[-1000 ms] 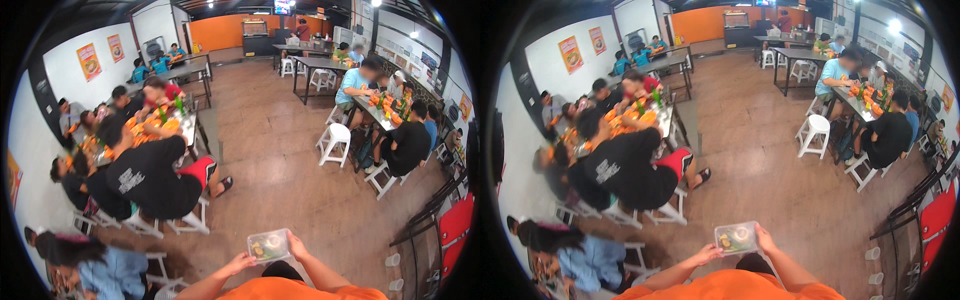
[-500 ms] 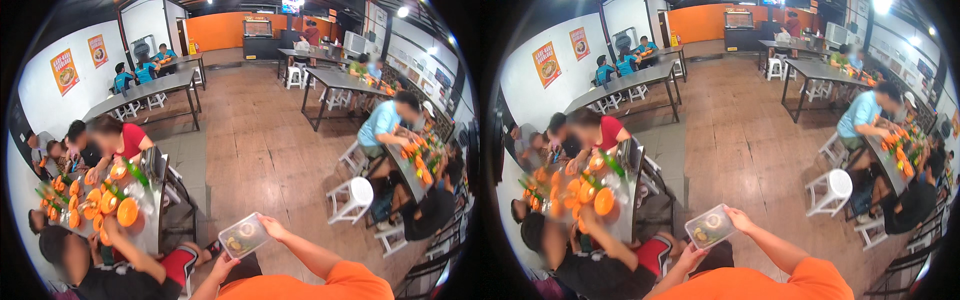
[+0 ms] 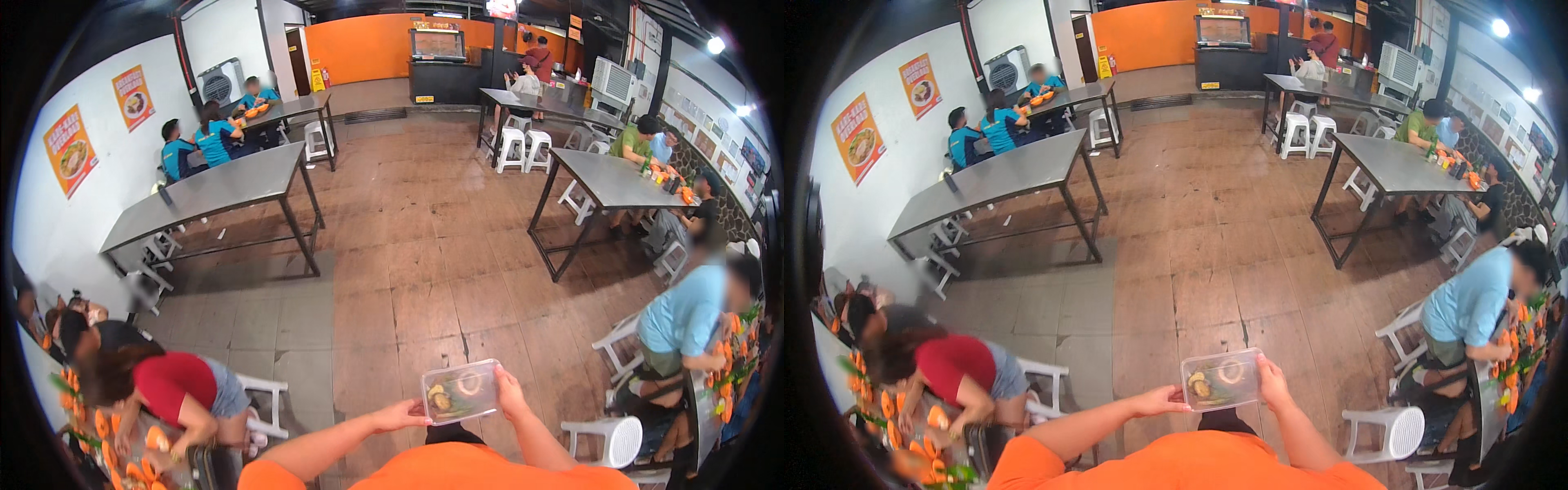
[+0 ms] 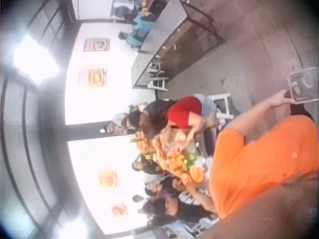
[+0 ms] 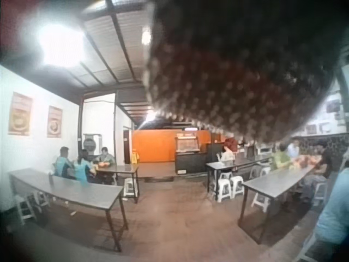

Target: The person assembles a food order by placing cooked meat, green vegetables, and mushrooms into a clear plastic container using tongs. They then carry the container through the dining area and place it on a table, followed by a small bowl of green garnish.

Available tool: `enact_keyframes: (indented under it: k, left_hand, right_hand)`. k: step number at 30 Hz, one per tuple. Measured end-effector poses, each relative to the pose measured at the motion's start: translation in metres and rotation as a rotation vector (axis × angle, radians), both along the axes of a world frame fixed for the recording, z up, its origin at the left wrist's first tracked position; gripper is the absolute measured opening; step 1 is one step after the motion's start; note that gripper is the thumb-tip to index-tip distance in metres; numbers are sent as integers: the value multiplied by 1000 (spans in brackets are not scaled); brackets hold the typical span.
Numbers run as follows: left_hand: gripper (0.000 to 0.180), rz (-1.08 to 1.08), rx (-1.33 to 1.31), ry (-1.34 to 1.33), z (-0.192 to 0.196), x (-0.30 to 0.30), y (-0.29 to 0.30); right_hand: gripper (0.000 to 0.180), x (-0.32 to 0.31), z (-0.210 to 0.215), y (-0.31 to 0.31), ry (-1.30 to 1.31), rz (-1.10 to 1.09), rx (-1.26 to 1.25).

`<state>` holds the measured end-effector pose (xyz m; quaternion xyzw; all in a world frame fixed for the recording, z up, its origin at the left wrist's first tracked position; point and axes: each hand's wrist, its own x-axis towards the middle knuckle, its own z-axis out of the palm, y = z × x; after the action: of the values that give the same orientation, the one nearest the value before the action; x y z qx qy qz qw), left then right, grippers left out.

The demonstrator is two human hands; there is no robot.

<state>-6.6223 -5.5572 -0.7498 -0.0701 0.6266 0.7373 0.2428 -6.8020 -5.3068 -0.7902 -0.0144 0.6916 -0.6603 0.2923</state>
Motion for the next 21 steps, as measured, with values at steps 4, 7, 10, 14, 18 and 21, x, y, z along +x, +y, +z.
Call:
enact_keyframes:
  k: [4, 7, 10, 14, 18, 21]
  left_hand:
    - [61, 55, -13, 28, -40, -202, -140]
    - [59, 297, 40, -20, -41, -305, -247]
    - [57, 498, 123, -20, -32, -432, -346]
    - [53, 660, 35, -42, -65, -591, -486]
    - [46, 1017, 486, -33, -100, -806, -662]
    - [55, 919, 415, 16, -61, -994, -809]
  right_hand:
    - [57, -217, -27, -155, 65, 110, -1]
    - [60, -368, -5, -301, -92, 344, 4]
    - [63, -517, 27, -453, 41, 554, 56]
    - [61, -708, 14, -657, 105, 813, 62]
    - [59, -897, -22, -808, 48, 619, 18]
    - [53, -1025, -60, -897, -24, 379, -79]
